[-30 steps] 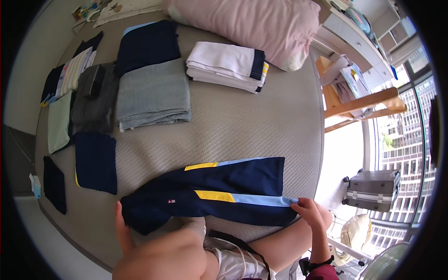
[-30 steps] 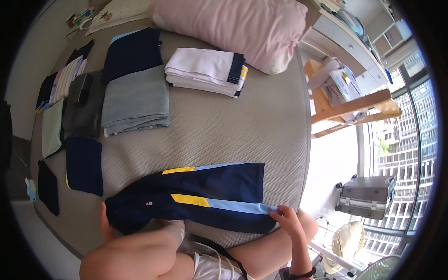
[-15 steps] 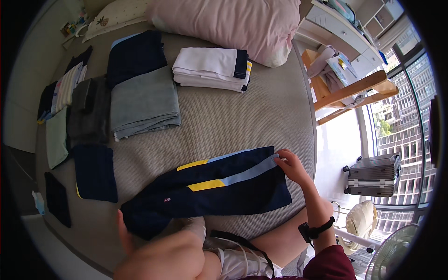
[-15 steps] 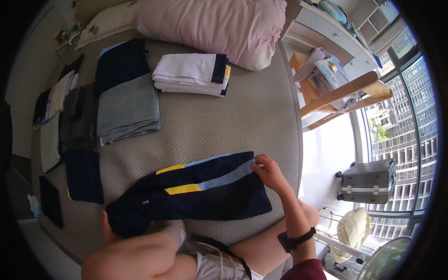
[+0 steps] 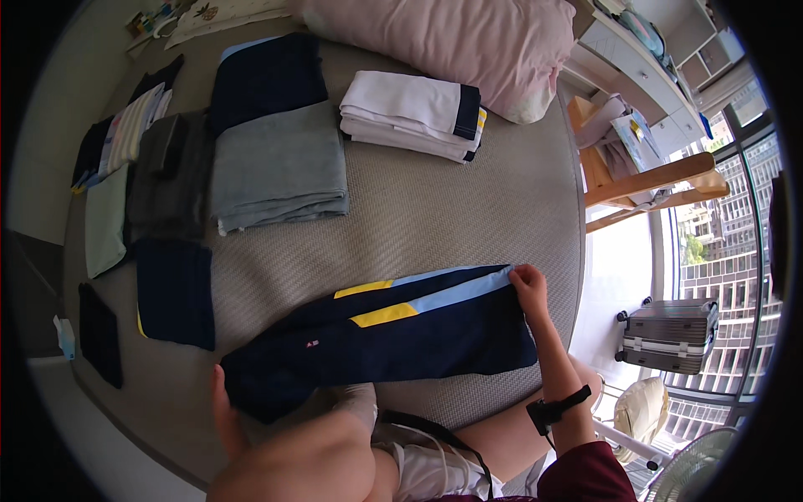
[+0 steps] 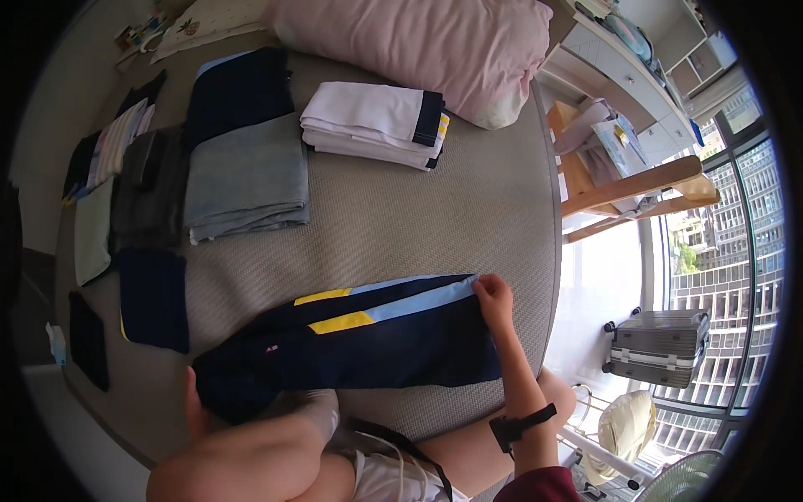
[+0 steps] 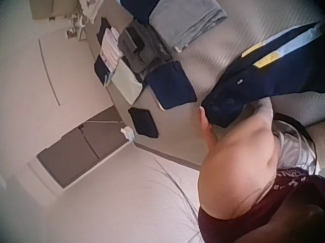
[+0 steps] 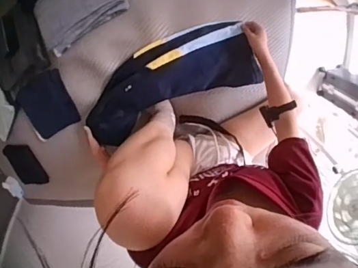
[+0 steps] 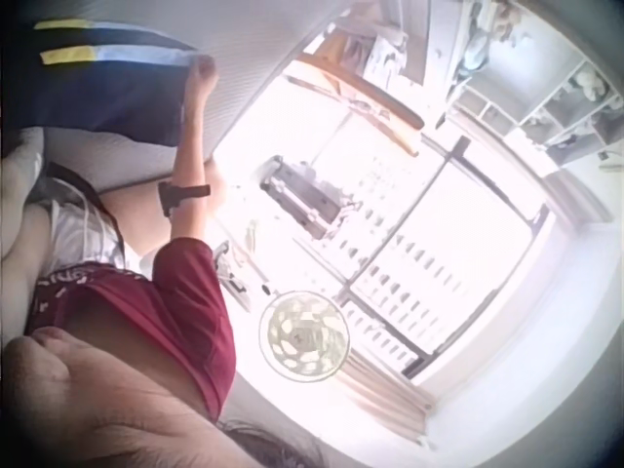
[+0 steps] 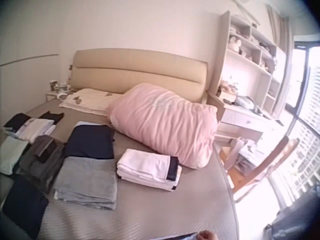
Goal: Folding a pair of blue trousers on a bed.
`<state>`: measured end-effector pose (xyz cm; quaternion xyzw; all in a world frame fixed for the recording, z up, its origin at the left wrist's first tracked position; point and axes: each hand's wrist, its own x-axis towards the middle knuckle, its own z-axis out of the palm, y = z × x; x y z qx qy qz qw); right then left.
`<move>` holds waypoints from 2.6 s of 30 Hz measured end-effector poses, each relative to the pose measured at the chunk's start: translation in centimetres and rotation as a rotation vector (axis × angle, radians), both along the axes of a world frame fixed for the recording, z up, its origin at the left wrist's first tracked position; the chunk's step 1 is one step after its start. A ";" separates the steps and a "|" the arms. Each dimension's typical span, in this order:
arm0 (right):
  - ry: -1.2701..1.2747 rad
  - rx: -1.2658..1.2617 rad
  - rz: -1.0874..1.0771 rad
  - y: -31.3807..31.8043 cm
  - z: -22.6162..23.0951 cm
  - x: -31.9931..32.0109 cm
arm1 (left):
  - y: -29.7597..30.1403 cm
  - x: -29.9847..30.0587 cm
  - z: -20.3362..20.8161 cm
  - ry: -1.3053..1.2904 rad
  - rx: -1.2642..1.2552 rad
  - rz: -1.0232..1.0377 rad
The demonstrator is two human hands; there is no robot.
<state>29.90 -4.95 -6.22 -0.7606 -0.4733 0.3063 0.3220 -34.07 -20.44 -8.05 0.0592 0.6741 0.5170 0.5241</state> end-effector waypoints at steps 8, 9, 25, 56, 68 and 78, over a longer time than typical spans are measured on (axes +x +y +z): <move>0.028 -0.080 -0.037 0.8 2.9 -1.7 | -0.5 -0.1 -1.0 0.042 -0.004 -0.005; -0.045 -0.105 0.022 0.9 2.9 -1.7 | -0.6 -0.1 -1.1 0.045 -0.008 -0.004; -0.207 0.558 0.298 -2.7 19.6 3.9 | 6.3 4.6 14.8 0.454 0.677 0.020; -0.185 0.704 -0.128 -12.4 23.0 11.8 | 9.0 5.6 19.8 0.333 0.941 -0.272; -0.231 0.510 -0.278 -6.9 22.3 11.8 | 18.3 10.0 18.2 0.441 0.743 -0.412; -0.629 0.546 -0.070 -8.5 19.1 11.2 | 15.9 10.8 15.7 1.520 0.872 -0.620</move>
